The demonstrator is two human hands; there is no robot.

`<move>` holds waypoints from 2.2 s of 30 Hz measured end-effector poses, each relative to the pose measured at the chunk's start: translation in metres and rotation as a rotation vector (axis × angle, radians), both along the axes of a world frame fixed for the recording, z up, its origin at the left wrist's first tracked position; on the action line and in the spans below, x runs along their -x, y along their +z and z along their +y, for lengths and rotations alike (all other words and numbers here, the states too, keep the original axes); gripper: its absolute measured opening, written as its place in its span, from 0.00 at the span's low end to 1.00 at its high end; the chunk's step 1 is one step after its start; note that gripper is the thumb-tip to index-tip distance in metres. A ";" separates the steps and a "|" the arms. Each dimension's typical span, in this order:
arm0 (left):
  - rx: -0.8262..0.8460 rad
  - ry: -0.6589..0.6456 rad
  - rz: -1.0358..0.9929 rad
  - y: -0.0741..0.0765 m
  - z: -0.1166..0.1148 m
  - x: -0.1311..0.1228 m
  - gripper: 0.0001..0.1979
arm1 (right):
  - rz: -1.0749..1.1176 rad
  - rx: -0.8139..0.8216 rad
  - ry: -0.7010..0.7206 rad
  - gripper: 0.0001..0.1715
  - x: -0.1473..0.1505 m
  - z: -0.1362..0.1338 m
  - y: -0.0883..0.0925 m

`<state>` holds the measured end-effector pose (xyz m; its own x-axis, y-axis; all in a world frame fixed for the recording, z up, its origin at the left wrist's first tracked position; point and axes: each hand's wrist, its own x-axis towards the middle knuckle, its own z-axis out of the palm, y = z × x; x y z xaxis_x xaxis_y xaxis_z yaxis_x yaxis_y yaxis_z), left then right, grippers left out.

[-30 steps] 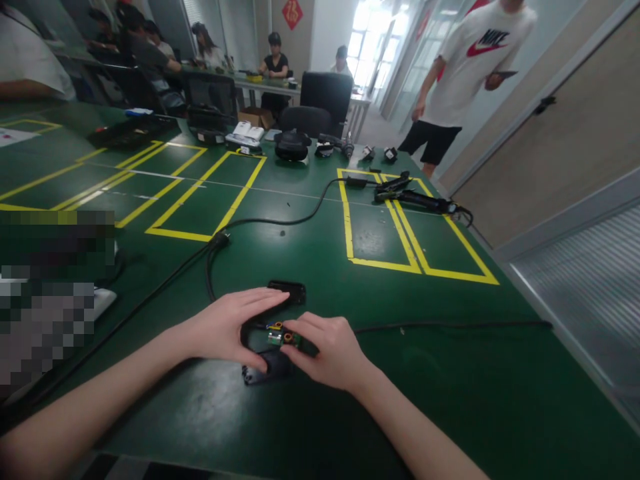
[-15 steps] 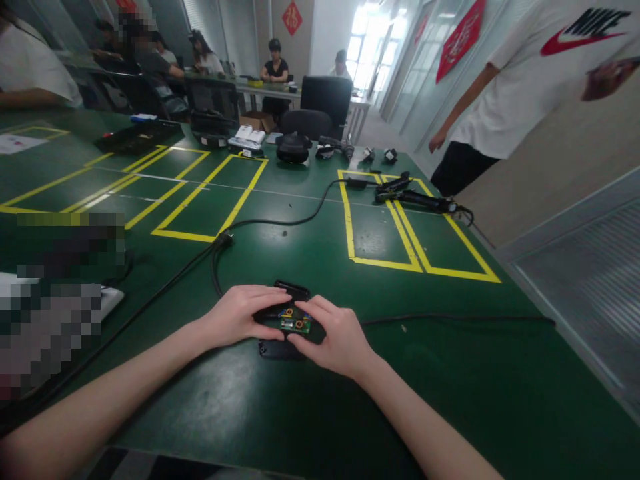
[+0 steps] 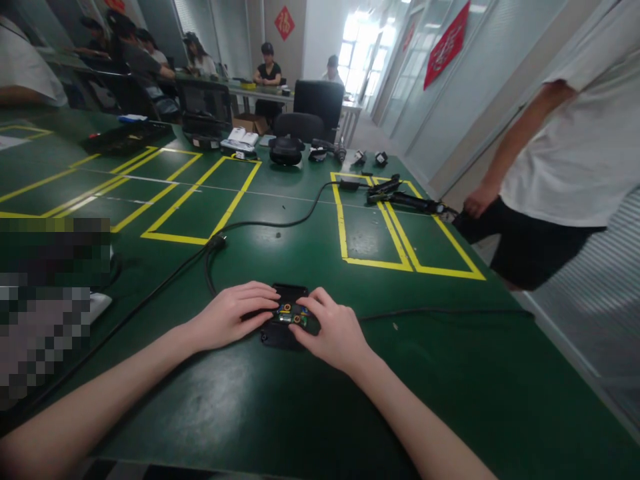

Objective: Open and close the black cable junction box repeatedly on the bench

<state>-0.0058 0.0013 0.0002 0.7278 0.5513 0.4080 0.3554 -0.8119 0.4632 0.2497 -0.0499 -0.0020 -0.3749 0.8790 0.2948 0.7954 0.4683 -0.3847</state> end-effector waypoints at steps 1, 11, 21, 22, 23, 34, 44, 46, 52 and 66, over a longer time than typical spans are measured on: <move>-0.004 0.010 0.003 0.000 0.000 0.001 0.12 | -0.002 -0.004 -0.008 0.16 -0.001 0.001 0.000; 0.009 0.064 0.101 0.005 -0.002 0.003 0.07 | -0.018 0.000 -0.019 0.18 -0.007 0.003 0.001; 0.061 0.111 0.202 0.006 -0.002 0.003 0.12 | 0.071 0.042 0.022 0.16 -0.031 0.014 0.009; 0.055 0.117 0.209 0.006 -0.002 0.003 0.12 | 0.076 0.052 0.022 0.14 -0.037 0.016 0.010; 0.046 0.123 0.213 0.006 -0.002 0.003 0.14 | 0.079 0.062 0.028 0.15 -0.042 0.018 0.012; 0.076 0.071 0.196 0.015 -0.010 0.011 0.18 | 0.207 0.223 0.141 0.32 -0.042 0.015 0.018; 0.152 0.058 0.190 0.011 -0.009 0.010 0.11 | 0.139 0.255 0.103 0.31 -0.047 0.018 0.010; 0.160 0.072 0.175 0.010 -0.009 0.010 0.09 | 0.133 0.253 0.095 0.29 -0.048 0.018 0.007; 0.157 0.099 0.159 0.010 -0.008 0.009 0.06 | 0.138 0.233 0.127 0.20 -0.046 0.018 0.005; 0.111 0.066 0.076 0.004 -0.009 0.006 0.05 | 0.171 0.149 0.222 0.14 -0.037 0.016 0.003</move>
<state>-0.0116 -0.0072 0.0046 0.7148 0.6377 0.2870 0.4437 -0.7308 0.5188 0.2864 -0.0343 0.0014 -0.5186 0.8194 0.2442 0.5977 0.5516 -0.5818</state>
